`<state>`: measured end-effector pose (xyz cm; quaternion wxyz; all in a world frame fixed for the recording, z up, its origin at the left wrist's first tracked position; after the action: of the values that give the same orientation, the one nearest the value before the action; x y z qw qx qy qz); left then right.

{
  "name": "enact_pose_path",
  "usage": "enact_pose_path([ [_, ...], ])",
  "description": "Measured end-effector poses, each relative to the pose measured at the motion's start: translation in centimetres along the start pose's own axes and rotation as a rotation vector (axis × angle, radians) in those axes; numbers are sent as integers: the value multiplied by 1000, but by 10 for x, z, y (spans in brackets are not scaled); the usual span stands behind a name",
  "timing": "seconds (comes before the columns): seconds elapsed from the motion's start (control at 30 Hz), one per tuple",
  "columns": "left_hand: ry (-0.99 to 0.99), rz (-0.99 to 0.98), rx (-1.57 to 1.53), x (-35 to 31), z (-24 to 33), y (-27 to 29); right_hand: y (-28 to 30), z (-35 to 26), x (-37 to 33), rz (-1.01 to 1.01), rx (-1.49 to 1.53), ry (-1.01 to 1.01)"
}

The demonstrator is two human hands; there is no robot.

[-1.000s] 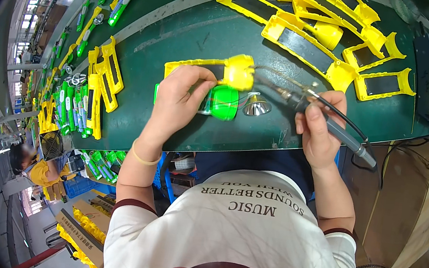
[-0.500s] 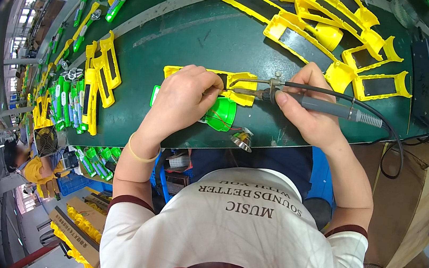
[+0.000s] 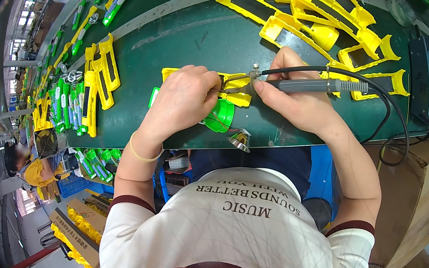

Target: Solder electrical components and wires to a circuit board for solar-powered flashlights on an assembly line.

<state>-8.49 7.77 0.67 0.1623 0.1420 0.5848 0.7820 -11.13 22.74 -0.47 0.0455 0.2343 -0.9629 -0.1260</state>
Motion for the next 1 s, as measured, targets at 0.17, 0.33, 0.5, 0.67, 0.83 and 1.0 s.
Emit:
enact_pose_path([
  [0.17,-6,2,0,0,-1,-1,23,0,-14,87,209,-24],
  [0.33,-25,20,7,2,4,2,7,-3,-11,171,488,-33],
  [0.5,-2,7,0,4,2,2,-18,16,7,77,392,-48],
  [0.67,-18,-17,-2,4,7,-1,-15,20,-5,107,442,-40],
  [0.83,-15,-40,-17,1,5,-1,-18,19,-11,186,546,-24],
  [1.0,-22,-52,-5,1,4,-4,-17,21,-12,192,499,-30],
])
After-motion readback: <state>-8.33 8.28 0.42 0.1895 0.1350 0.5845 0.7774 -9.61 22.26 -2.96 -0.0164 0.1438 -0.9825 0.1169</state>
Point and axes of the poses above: each hand's wrist, its own x-axis towards the middle knuckle, its own y-axis out of the back of the hand, z = x × y, the point moved 8 cm from there along x, towards the middle knuckle, and after that the axes turned 2 degrees about x, right-handed, at the moved point
